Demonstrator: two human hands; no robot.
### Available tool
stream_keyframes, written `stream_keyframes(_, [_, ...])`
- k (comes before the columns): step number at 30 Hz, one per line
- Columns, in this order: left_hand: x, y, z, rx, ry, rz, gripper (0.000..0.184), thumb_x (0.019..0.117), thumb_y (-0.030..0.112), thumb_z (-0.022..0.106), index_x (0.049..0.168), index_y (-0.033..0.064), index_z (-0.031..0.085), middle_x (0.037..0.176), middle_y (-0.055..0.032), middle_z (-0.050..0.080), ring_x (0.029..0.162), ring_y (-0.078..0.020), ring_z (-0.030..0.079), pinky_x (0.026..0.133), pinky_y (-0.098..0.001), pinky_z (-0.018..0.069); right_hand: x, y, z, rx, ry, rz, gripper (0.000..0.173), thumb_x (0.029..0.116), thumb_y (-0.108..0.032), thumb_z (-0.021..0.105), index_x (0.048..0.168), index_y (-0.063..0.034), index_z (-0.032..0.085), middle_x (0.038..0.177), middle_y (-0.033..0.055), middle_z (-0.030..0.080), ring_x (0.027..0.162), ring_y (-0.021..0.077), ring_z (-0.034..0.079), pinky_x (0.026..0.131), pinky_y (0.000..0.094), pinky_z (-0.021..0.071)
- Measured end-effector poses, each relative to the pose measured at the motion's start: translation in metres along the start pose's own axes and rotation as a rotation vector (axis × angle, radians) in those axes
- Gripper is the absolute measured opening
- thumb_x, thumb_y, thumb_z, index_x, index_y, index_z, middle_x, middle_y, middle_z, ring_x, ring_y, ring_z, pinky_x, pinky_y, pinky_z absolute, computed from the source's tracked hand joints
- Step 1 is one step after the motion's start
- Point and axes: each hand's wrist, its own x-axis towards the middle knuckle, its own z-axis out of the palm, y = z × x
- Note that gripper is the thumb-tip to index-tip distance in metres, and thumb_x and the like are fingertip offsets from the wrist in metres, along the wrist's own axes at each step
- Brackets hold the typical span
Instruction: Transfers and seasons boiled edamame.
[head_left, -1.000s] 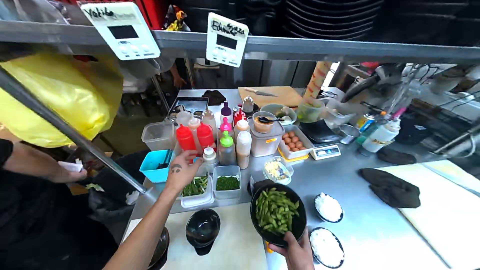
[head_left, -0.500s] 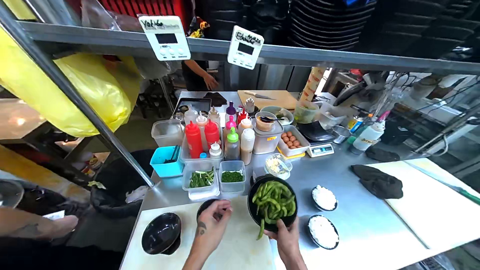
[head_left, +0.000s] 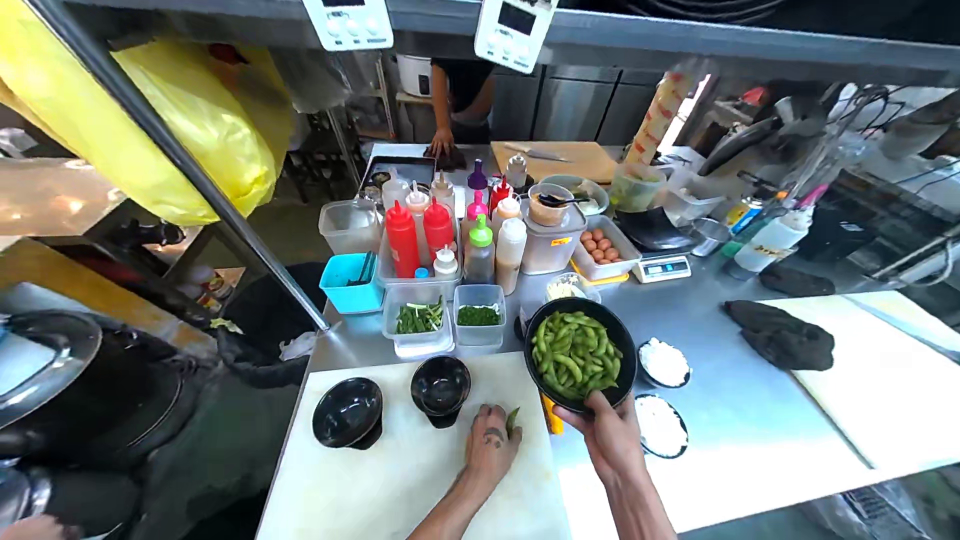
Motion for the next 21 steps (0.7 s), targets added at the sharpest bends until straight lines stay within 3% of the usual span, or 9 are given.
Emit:
stream_keyframes(5, [-0.001, 0.003, -0.014, 0.04, -0.004, -0.031, 0.038, 0.0953, 0.035, 0.062, 0.11, 0.0019, 0.072, 0.114, -0.0177, 0.07, 0.114, -0.0319, 0.066, 0.1, -0.0506, 0.0512, 0.014, 0.035, -0.029, -0.082, 0.11, 0.113, 0.069, 0.1011, 0.01, 0.044, 0.159, -0.0158, 0.016, 0.124, 0.0316, 0.056, 0.077, 0.0445, 0.073, 0.052, 0.0547, 0.0629])
stream_keyframes(7, [-0.02, 0.011, -0.037, -0.081, 0.146, 0.073, 0.033, 0.0937, 0.03, 0.064, 0.109, 0.002, 0.073, 0.104, -0.0146, 0.072, 0.101, -0.0274, 0.069, 0.094, -0.0454, 0.0537, 0.016, 0.04, -0.036, -0.116, 0.13, 0.156, 0.07, 0.1013, 0.008, 0.046, 0.16, -0.0163, 0.016, 0.127, 0.0309, 0.054, 0.078, 0.0434, 0.072, 0.053, 0.0538, 0.0625])
stream_keyframes(9, [-0.034, 0.034, -0.058, -0.162, 0.344, 0.266, 0.027, 0.0914, 0.024, 0.063, 0.105, 0.0034, 0.074, 0.097, -0.0101, 0.07, 0.085, -0.0201, 0.067, 0.081, -0.0374, 0.0565, 0.016, 0.053, -0.041, -0.144, 0.112, 0.075, 0.075, 0.1013, 0.008, 0.046, 0.162, -0.0193, 0.011, 0.134, 0.0313, 0.052, 0.079, 0.044, 0.073, 0.052, 0.0556, 0.0623])
stream_keyframes(10, [-0.037, 0.05, -0.067, -0.161, 0.386, 0.34, 0.025, 0.092, 0.023, 0.062, 0.104, 0.0043, 0.075, 0.098, -0.0094, 0.071, 0.084, -0.018, 0.067, 0.078, -0.0347, 0.0568, 0.018, 0.06, -0.043, -0.139, 0.106, 0.042, 0.077, 0.1006, 0.009, 0.046, 0.163, -0.02, 0.01, 0.134, 0.0312, 0.052, 0.077, 0.0439, 0.073, 0.051, 0.0559, 0.0622])
stream_keyframes(13, [-0.024, 0.086, -0.082, 0.016, 0.208, 0.361, 0.032, 0.0981, 0.03, 0.06, 0.119, 0.0111, 0.075, 0.122, -0.0097, 0.067, 0.117, -0.0222, 0.063, 0.103, -0.0383, 0.05, 0.02, 0.063, -0.037, -0.111, 0.082, 0.108, 0.073, 0.1013, 0.01, 0.045, 0.161, -0.0195, 0.014, 0.128, 0.0314, 0.055, 0.075, 0.0444, 0.073, 0.05, 0.0552, 0.0618])
stream_keyframes(15, [-0.016, 0.09, -0.087, 0.047, 0.143, 0.346, 0.037, 0.0983, 0.035, 0.062, 0.127, 0.0123, 0.072, 0.13, -0.0113, 0.063, 0.126, -0.0254, 0.057, 0.11, -0.0402, 0.0446, 0.015, 0.051, -0.027, -0.1, 0.065, 0.165, 0.07, 0.102, 0.009, 0.045, 0.16, -0.018, 0.017, 0.126, 0.0315, 0.056, 0.075, 0.0442, 0.072, 0.05, 0.0543, 0.0615])
stream_keyframes(17, [-0.021, 0.081, -0.097, -0.065, 0.277, 0.372, 0.037, 0.0965, 0.037, 0.064, 0.122, 0.0114, 0.074, 0.124, -0.011, 0.066, 0.119, -0.0248, 0.061, 0.103, -0.0401, 0.0503, 0.011, 0.041, -0.019, -0.079, 0.024, 0.086, 0.072, 0.1006, 0.011, 0.044, 0.16, -0.0165, 0.015, 0.125, 0.031, 0.057, 0.073, 0.0434, 0.073, 0.048, 0.0544, 0.0612])
stream_keyframes(19, [-0.035, 0.065, -0.109, -0.167, 0.407, 0.385, 0.034, 0.0962, 0.035, 0.066, 0.117, 0.0103, 0.075, 0.117, -0.0103, 0.069, 0.103, -0.0226, 0.066, 0.089, -0.0395, 0.0557, 0.013, 0.044, -0.016, -0.071, 0.011, -0.034, 0.073, 0.0969, 0.012, 0.045, 0.159, -0.0141, 0.017, 0.122, 0.0296, 0.059, 0.068, 0.0419, 0.073, 0.044, 0.0546, 0.0609])
stream_keyframes(21, [-0.045, 0.044, -0.115, -0.225, 0.528, 0.393, 0.029, 0.0948, 0.034, 0.067, 0.112, 0.012, 0.076, 0.107, -0.0053, 0.069, 0.087, -0.0147, 0.066, 0.076, -0.0325, 0.0568, 0.018, 0.047, -0.015, -0.09, 0.011, 0.013, 0.072, 0.0977, 0.012, 0.046, 0.158, -0.0145, 0.018, 0.123, 0.0298, 0.059, 0.069, 0.0425, 0.073, 0.046, 0.0543, 0.0614])
